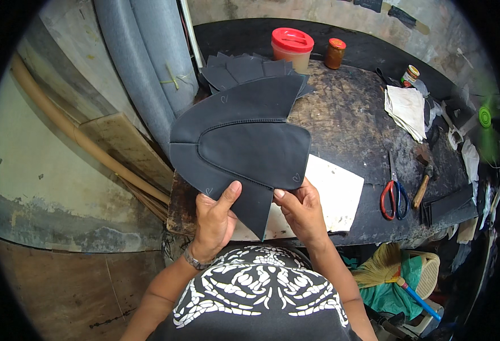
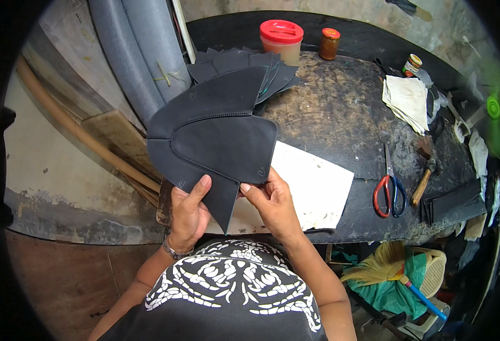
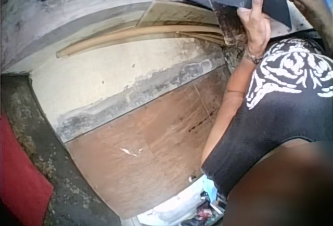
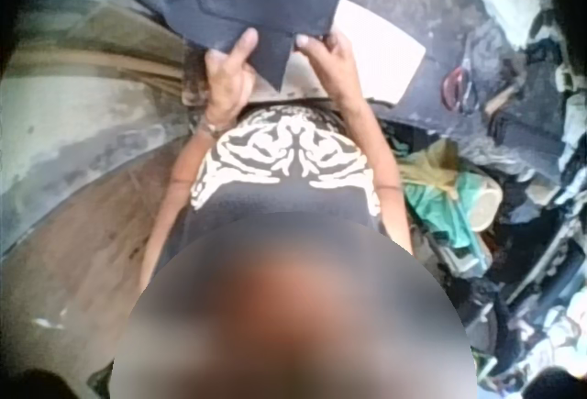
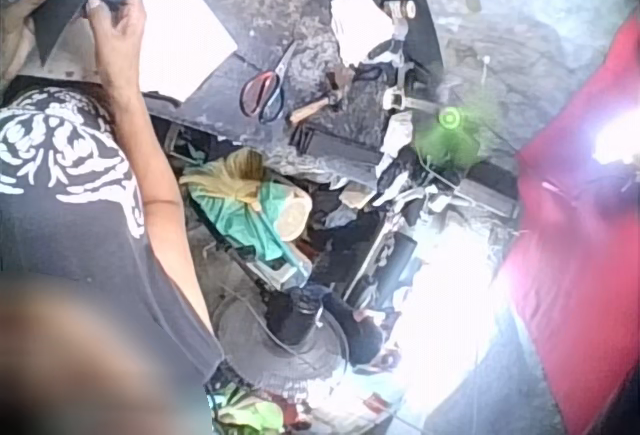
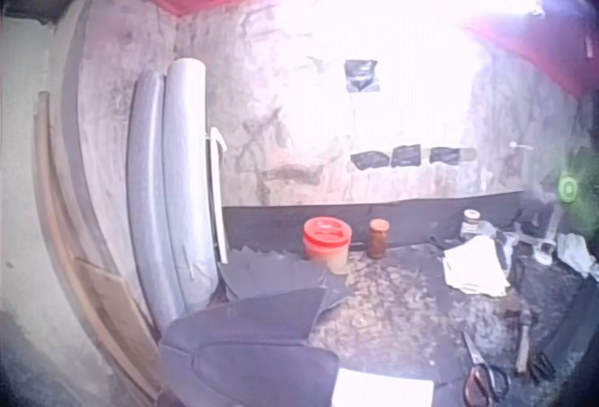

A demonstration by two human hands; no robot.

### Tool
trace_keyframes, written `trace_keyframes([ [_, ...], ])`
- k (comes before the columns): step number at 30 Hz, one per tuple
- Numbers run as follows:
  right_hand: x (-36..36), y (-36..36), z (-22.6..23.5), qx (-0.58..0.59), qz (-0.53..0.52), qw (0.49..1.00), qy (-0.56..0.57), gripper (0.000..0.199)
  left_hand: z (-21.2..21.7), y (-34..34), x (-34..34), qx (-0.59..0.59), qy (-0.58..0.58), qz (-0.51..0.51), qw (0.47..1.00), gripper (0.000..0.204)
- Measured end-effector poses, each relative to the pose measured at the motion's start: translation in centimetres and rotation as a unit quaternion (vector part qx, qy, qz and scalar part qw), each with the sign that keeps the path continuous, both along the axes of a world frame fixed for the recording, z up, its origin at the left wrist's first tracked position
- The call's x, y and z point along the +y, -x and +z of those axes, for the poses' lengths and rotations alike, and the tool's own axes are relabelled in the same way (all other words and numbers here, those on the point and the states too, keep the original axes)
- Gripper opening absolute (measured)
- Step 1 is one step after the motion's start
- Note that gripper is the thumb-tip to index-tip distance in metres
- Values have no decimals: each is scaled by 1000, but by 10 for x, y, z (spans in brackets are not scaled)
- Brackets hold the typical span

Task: The person repeatedly picks up black rubber pieces from a stack, inspects their edges, and uses scissors to trim small sections. They place each trimmed piece onto a separate pile on the table.

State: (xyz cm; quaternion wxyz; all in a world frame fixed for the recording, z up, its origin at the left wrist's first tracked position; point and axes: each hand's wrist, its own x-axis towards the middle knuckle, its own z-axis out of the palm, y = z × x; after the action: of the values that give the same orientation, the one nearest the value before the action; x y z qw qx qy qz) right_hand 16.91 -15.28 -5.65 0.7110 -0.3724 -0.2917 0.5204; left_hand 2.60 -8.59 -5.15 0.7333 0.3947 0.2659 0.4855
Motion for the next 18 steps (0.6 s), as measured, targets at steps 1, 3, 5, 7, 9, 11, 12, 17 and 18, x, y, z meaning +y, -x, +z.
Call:
trace_keyframes([
  [1,-2,-1,0,-3,-2,1000,8,19,1,0,-1,6,-6,-1,1000,26],
  [3,-4,-2,0,-26,0,1000,-3,20,4,-1,-4,7,-20,-4,1000,27],
  [5,-5,-2,-2,-39,1,999,-12,20,6,0,-4,9,-20,-12,1000,27],
  [7,-4,-2,-4,-44,0,999,-16,20,7,0,-3,8,-12,-17,1000,26],
  [9,-3,-3,-7,-53,8,999,-5,19,6,1,-2,3,11,-22,1000,22],
  [11,-3,-3,-8,-88,6,996,3,19,5,1,-2,6,-6,-20,1000,26],
  [12,-3,-4,-8,-118,0,993,1,19,5,2,-3,-10,-18,-24,999,28],
  [17,-6,-4,-3,-141,10,990,6,24,1,1,-1,12,-8,-19,1000,28],
  [18,-6,-4,-2,-131,8,991,-2,25,0,1,-1,13,-5,-22,1000,28],
])
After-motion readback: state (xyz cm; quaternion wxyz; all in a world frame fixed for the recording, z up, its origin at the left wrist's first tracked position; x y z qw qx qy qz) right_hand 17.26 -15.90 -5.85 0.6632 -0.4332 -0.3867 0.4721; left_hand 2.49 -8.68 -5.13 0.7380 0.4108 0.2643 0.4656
